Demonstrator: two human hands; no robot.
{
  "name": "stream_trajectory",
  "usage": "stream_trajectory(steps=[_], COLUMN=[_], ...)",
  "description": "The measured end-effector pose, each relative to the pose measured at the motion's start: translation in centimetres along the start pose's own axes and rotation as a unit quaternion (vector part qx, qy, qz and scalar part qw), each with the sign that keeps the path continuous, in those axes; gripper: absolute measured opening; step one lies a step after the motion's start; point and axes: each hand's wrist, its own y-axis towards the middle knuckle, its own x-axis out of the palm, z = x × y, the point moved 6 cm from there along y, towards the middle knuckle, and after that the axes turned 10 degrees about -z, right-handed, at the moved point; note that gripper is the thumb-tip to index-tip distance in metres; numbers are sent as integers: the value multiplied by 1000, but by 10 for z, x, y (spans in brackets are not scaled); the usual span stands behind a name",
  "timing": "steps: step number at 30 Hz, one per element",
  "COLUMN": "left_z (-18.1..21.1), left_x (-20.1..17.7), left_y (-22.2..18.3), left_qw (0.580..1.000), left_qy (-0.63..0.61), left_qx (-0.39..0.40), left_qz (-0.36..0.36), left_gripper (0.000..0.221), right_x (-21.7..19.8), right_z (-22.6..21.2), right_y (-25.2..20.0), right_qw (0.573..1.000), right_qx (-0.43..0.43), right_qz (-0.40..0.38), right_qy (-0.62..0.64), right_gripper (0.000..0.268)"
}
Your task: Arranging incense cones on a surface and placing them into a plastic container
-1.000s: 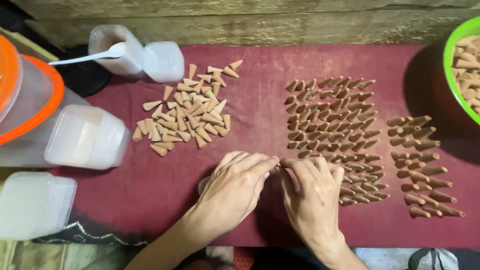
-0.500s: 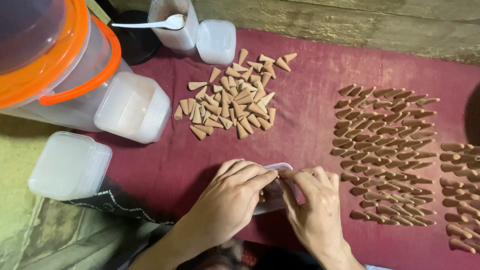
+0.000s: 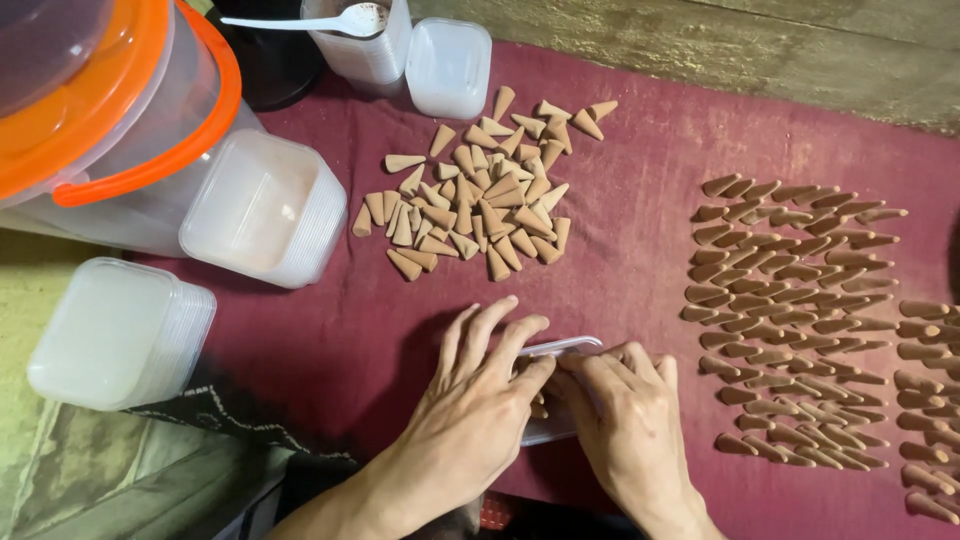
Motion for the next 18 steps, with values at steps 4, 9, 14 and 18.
stream_trajectory(steps=[4, 9, 14, 18], left_z=[-2, 0, -1, 0], left_x=[4, 3, 7, 7], left_y=[0, 0, 0, 1], left_qw=[1000, 1000, 1000, 1000], left_qy=[6, 17, 19, 22], left_qx=[-1, 2, -4, -11], left_qz=[-13, -15, -14, -7], left_gripper=[34, 36, 35, 34], right_x=[2, 8, 8, 12], right_z=[-1, 3, 4, 4], right_y=[3, 3, 3, 3], right_qw=[1000, 1000, 999, 998], right_qx=[-3, 15, 20, 14], right_qz=[-17, -16, -36, -62], right_qy=[-19, -15, -10, 0], right_gripper=[18, 13, 9, 22])
